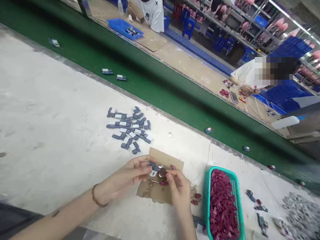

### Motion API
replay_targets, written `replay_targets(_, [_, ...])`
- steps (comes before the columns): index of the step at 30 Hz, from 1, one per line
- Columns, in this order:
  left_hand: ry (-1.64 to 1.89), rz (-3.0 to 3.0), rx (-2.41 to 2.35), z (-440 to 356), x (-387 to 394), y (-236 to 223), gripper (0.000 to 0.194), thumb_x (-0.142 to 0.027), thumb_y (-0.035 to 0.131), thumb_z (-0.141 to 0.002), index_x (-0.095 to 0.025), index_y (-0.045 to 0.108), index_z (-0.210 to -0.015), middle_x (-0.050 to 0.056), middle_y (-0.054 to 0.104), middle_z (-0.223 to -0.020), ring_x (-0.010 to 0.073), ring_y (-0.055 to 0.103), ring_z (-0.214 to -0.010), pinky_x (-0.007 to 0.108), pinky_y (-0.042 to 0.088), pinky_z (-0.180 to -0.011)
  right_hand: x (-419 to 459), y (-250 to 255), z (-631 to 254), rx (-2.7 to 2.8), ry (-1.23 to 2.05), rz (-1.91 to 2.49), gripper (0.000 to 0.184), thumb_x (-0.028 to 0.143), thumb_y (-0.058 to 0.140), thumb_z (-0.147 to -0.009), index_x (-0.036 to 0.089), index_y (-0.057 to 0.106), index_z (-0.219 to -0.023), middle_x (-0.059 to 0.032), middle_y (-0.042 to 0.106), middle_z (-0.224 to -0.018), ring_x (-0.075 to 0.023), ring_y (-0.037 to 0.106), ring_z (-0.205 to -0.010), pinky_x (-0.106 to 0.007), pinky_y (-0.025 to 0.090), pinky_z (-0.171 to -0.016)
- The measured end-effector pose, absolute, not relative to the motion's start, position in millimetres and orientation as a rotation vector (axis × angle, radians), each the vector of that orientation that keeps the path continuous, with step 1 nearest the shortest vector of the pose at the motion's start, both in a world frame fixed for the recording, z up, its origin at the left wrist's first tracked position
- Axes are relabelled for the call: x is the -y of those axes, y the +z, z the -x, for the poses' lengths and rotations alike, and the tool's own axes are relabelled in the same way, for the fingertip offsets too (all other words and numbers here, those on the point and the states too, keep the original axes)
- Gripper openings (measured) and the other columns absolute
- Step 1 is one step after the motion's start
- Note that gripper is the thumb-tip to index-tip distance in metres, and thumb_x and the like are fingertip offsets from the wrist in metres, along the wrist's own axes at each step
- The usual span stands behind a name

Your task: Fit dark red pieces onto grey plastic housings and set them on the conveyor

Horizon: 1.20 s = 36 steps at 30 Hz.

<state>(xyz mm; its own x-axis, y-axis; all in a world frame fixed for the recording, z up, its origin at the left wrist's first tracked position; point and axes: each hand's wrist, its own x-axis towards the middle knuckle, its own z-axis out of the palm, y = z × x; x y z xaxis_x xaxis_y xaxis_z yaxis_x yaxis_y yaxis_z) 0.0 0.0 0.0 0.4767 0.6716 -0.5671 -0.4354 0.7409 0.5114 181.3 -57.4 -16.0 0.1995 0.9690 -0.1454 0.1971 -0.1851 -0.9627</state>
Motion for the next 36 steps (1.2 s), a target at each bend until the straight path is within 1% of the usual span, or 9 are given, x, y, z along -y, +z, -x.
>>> replay_targets(4, [0.698, -0.283, -0.823, -8, 11, -2, 0.040, -0.037, 0.091, -0.053, -0.016, 0.070, -0.081, -0.003, 0.063, -0.064, 0.0098, 0.062, -0.057, 0.015, 0.044, -0.047, 66, -6, -179, 1.016, 1.066, 1.451, 0.026, 0.045, 0.067, -0.082, 0.020, 0.073, -0.080, -0.0023, 0.069, -0.066, -0.0146, 0.060, -0.056, -0.024, 0.048, -0.051])
replay_targets(8, [0.739, -0.275, -0.859, -15, 17, 0, 0.045, -0.039, 0.093, -0.048, -0.016, 0.072, -0.081, -0.001, 0.068, -0.071, 0.0110, 0.064, -0.062, 0.018, 0.052, -0.061, 70, 11, -173, 1.019, 1.047, 1.361, 0.020, 0.040, 0.066, -0.085, 0.021, 0.073, -0.082, 0.0003, 0.066, -0.059, -0.0126, 0.059, -0.050, -0.021, 0.047, -0.047])
replay_targets(10, [0.732, -0.296, -0.864, -17, 19, 3, 0.046, -0.041, 0.092, -0.048, -0.016, 0.073, -0.081, -0.001, 0.068, -0.068, 0.0099, 0.063, -0.059, 0.018, 0.051, -0.059, 71, 18, -172, 1.086, 1.002, 1.369, 0.016, 0.035, 0.065, -0.087, 0.023, 0.073, -0.085, -0.0004, 0.068, -0.063, -0.0132, 0.062, -0.055, -0.021, 0.049, -0.051])
replay_targets(13, [0.667, -0.304, -0.848, -15, 20, 4, 0.046, -0.043, 0.091, -0.049, -0.017, 0.074, -0.081, -0.003, 0.065, -0.061, 0.0067, 0.057, -0.048, 0.017, 0.046, -0.050, 69, 26, -174, 1.286, 0.963, 1.366, 0.010, 0.028, 0.064, -0.088, 0.025, 0.073, -0.088, -0.0019, 0.072, -0.077, -0.0149, 0.066, -0.071, -0.024, 0.052, -0.066])
replay_targets(15, [0.634, -0.296, -0.857, -14, 21, 4, 0.046, -0.045, 0.091, -0.047, -0.017, 0.075, -0.079, -0.004, 0.064, -0.059, 0.0057, 0.055, -0.046, 0.016, 0.044, -0.048, 68, 29, -176, 1.395, 0.985, 1.344, 0.011, 0.025, 0.062, -0.090, 0.026, 0.073, -0.090, -0.0012, 0.072, -0.081, -0.0149, 0.065, -0.076, -0.025, 0.051, -0.071])
replay_targets(21, [0.560, -0.286, -0.918, -11, 22, 3, 0.049, -0.049, 0.092, -0.040, -0.017, 0.076, -0.074, -0.004, 0.064, -0.056, 0.0055, 0.054, -0.044, 0.017, 0.042, -0.047, 66, 33, -178, 1.492, 1.063, 1.308, 0.014, 0.021, 0.057, -0.093, 0.027, 0.070, -0.095, -0.0003, 0.069, -0.085, -0.0144, 0.063, -0.080, -0.024, 0.049, -0.075])
replay_targets(28, [0.535, -0.341, -0.929, -13, 19, 4, 0.051, -0.052, 0.090, -0.040, -0.016, 0.076, -0.074, -0.003, 0.064, -0.054, 0.0056, 0.052, -0.044, 0.017, 0.042, -0.048, 64, 33, -175, 1.569, 1.065, 1.315, 0.016, 0.018, 0.055, -0.093, 0.026, 0.069, -0.094, -0.0005, 0.068, -0.086, -0.0144, 0.063, -0.083, -0.024, 0.049, -0.076])
replay_targets(31, [0.533, -0.412, -0.920, -13, 17, 3, 0.052, -0.055, 0.087, -0.047, -0.015, 0.076, -0.079, -0.001, 0.066, -0.058, 0.0080, 0.055, -0.049, 0.019, 0.045, -0.052, 62, 30, -175, 1.566, 1.051, 1.349, 0.015, 0.019, 0.056, -0.092, 0.026, 0.069, -0.092, -0.0012, 0.069, -0.085, -0.0149, 0.064, -0.082, -0.024, 0.050, -0.075])
replay_targets(36, [0.491, -0.797, -0.790, -5, 20, 1, 0.054, -0.057, 0.073, -0.069, -0.015, 0.072, -0.103, 0.004, 0.068, -0.073, 0.0144, 0.059, -0.060, 0.026, 0.050, -0.060, 65, 20, -178, 1.299, 1.156, 1.396, 0.009, 0.029, 0.064, -0.087, 0.023, 0.070, -0.086, -0.0016, 0.071, -0.076, -0.0156, 0.065, -0.069, -0.025, 0.051, -0.065])
